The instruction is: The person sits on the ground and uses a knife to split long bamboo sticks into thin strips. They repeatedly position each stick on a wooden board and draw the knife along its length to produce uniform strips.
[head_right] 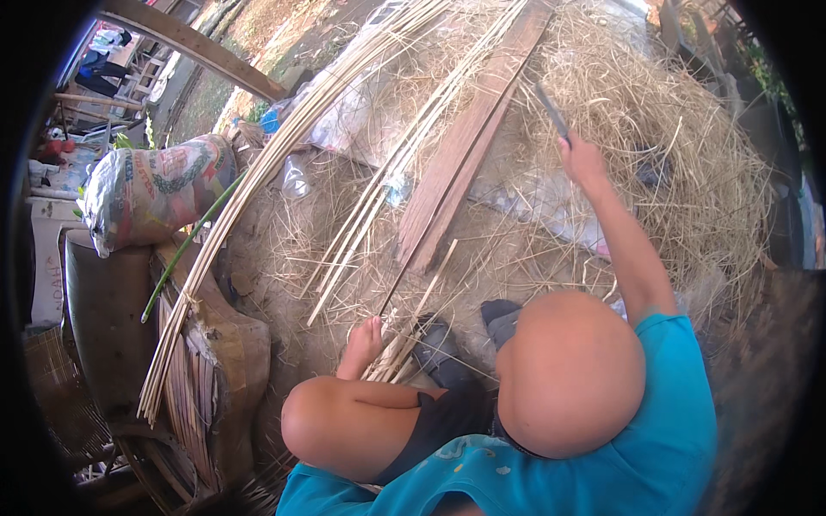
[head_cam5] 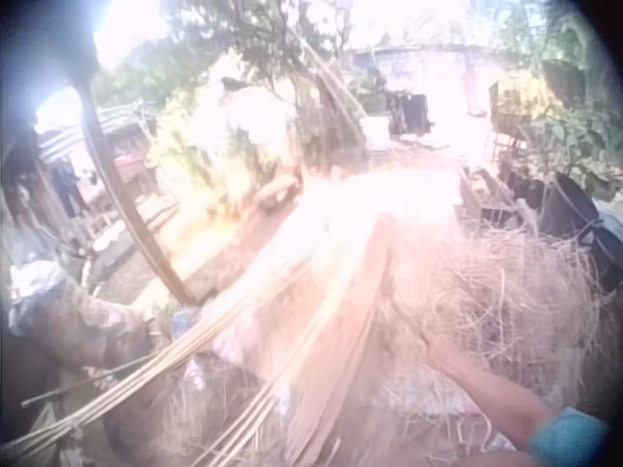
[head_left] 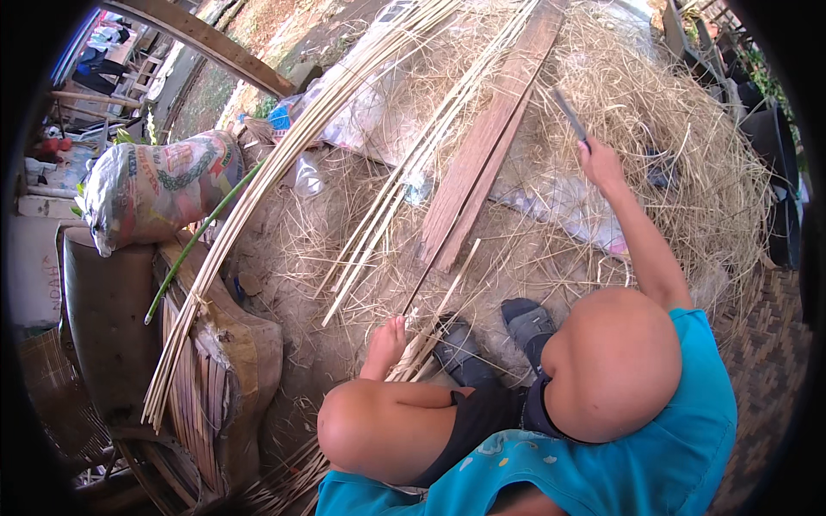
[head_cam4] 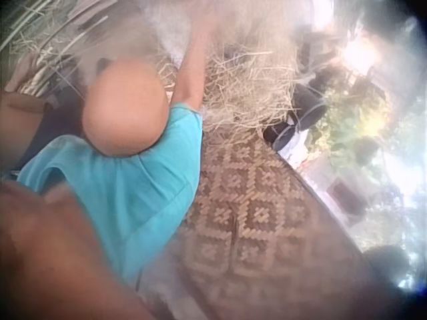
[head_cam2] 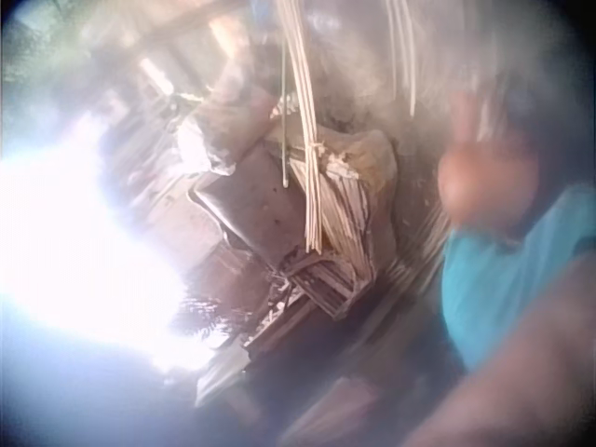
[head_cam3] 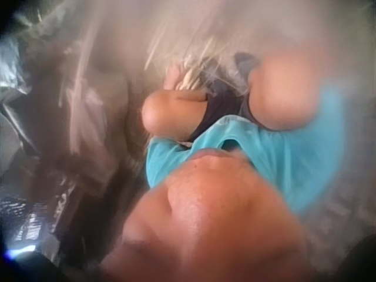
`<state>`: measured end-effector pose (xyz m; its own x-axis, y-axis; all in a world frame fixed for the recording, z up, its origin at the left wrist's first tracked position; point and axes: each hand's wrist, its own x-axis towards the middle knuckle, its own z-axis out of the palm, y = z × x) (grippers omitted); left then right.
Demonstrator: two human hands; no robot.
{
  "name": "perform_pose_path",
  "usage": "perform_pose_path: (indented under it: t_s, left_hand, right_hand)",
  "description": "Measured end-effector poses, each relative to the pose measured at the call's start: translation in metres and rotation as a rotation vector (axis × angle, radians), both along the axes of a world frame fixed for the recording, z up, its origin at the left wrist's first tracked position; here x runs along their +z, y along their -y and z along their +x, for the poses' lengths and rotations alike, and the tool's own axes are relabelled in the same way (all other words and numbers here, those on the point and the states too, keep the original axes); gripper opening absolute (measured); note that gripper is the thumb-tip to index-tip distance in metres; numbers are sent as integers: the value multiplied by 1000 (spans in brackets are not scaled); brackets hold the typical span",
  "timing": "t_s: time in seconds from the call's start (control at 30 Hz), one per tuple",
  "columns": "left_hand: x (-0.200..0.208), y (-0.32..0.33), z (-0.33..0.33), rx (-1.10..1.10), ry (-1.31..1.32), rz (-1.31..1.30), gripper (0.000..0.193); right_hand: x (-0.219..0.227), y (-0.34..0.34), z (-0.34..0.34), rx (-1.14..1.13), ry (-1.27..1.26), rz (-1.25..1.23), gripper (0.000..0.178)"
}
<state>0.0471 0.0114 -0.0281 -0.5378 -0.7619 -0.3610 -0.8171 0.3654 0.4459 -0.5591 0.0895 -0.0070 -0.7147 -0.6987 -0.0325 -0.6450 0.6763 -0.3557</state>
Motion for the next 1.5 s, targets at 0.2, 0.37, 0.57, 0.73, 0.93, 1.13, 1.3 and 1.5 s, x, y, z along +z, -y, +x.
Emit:
perform_pose_path:
  t_s: [0.2, 0.37, 0.57, 0.73, 0.93, 1.13, 1.3, 1.5]
  left_hand:
    - [12, 18, -67, 52, -152, 164, 54]
    - [11, 15, -55, 47, -59, 137, 53]
    - [24, -52, 34, 196, 78, 139, 52]
    - [27, -32, 57, 222, 123, 184, 47]
    - [8, -15, -48, 19, -94, -148, 44]
    - [6, -22, -4, -62, 74, -128, 37]
    - [4, -19, -5, 4, 9, -30, 45]
    - [29, -9, -15, 163, -138, 161, 54]
  right_hand:
    - [2, -21, 176, 634, 174, -38, 43]
    - [-11, -20, 181, 672, 181, -36, 49]
    - [-15, 11, 99, 512, 131, -46, 43]
    - [5, 25, -9, 69, -26, -37, 35]
    - [-3, -38, 248, 804, 374, -8, 46]
    - [-19, 10, 93, 203, 235, -61, 43]
    - [2, 31, 41, 47, 227, -8, 39]
    - [-25, -12, 185, 517, 207, -48, 47]
